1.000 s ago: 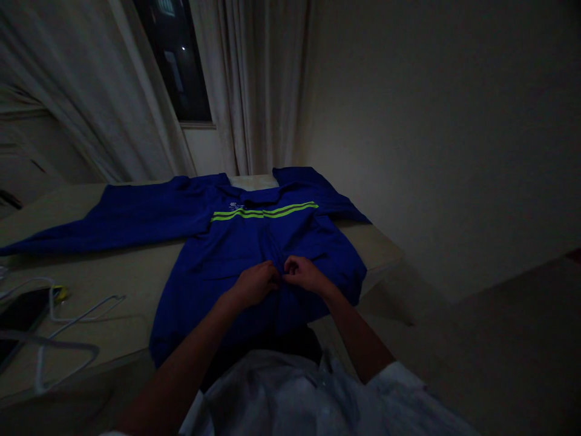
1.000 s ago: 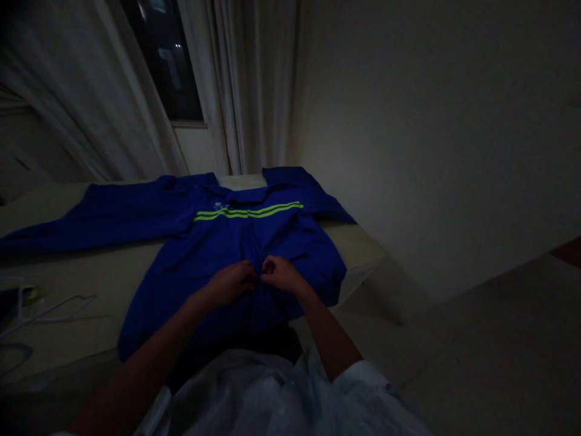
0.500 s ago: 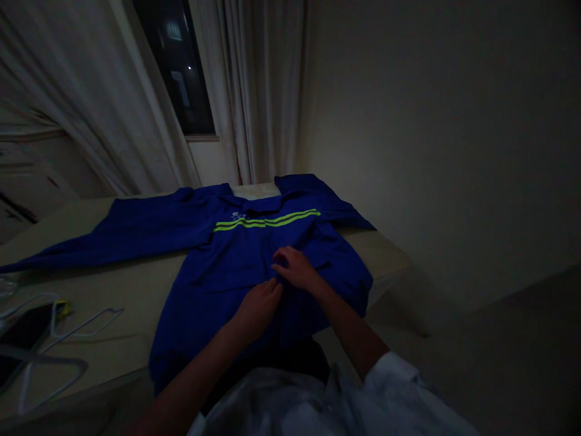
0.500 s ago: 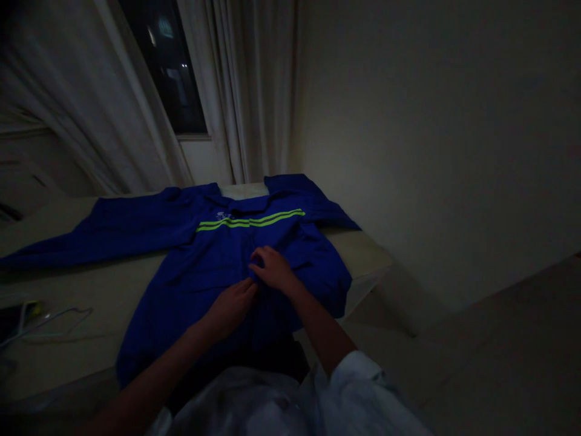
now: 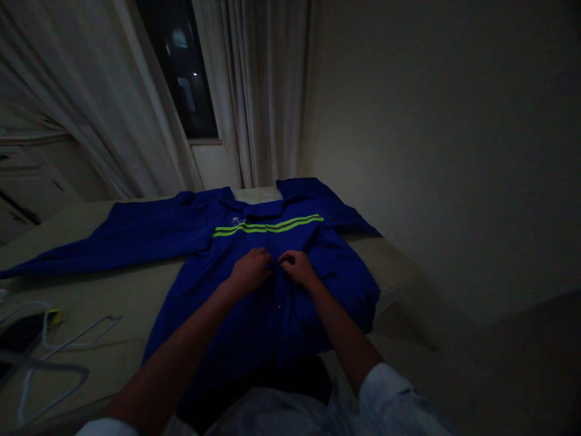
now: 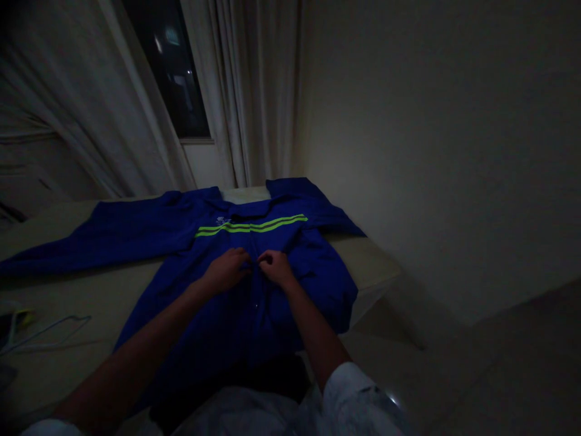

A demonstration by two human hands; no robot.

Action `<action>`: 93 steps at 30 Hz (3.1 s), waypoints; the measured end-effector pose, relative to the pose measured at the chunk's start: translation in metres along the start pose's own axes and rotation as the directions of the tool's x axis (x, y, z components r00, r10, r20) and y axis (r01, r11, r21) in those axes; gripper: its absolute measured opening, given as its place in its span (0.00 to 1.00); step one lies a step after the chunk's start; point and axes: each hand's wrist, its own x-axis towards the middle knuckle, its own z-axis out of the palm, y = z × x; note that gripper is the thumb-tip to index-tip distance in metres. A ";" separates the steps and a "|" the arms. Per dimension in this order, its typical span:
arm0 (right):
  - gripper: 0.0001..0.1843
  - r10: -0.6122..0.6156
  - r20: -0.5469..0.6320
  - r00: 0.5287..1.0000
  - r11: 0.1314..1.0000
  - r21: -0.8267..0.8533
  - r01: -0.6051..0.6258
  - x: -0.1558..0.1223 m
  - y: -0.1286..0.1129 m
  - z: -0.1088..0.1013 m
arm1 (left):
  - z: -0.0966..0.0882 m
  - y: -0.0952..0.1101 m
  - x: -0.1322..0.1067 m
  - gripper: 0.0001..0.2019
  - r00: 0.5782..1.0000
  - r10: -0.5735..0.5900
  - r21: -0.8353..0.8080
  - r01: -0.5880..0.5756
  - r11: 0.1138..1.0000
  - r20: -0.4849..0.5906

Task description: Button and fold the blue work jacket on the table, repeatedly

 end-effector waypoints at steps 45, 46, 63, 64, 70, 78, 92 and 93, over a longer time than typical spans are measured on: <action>0.15 -0.025 0.000 1.000 0.969 0.246 0.024 -0.002 -0.002 -0.006 | 0.037 -0.013 0.002 0.12 0.963 0.076 -0.296 -0.153 0.943 -0.259; 0.15 -0.026 -0.002 1.000 0.967 0.254 0.025 -0.002 -0.002 -0.006 | 0.037 -0.013 0.003 0.13 0.962 0.071 -0.313 -0.155 0.937 -0.264; 0.07 -0.158 -0.049 0.986 0.985 0.060 0.161 -0.002 0.006 -0.003 | 0.039 -0.029 0.016 0.13 0.981 -0.038 -0.814 -0.134 0.565 -0.189; 0.07 -0.166 -0.052 0.985 0.984 0.055 0.169 -0.002 0.006 -0.002 | 0.040 -0.030 0.017 0.13 0.982 -0.032 -0.821 -0.136 0.554 -0.184; 0.05 -0.237 -0.076 0.968 0.971 0.000 0.238 -0.005 0.006 -0.002 | 0.043 -0.030 0.016 0.11 0.974 0.023 -0.753 -0.189 0.631 -0.226; 0.06 -0.234 -0.062 0.970 0.972 -0.002 0.234 -0.004 0.002 -0.004 | 0.041 -0.030 0.015 0.07 0.970 -0.061 -0.624 -0.104 0.775 -0.237; 0.05 -0.267 -0.072 0.961 0.962 -0.069 0.263 -0.006 0.000 -0.003 | 0.044 -0.032 0.019 0.16 0.986 -0.030 -0.814 -0.118 0.569 -0.164; 0.05 -0.270 -0.070 0.960 0.962 -0.070 0.266 -0.006 -0.001 -0.003 | 0.044 -0.033 0.020 0.16 0.988 -0.025 -0.820 -0.114 0.560 -0.155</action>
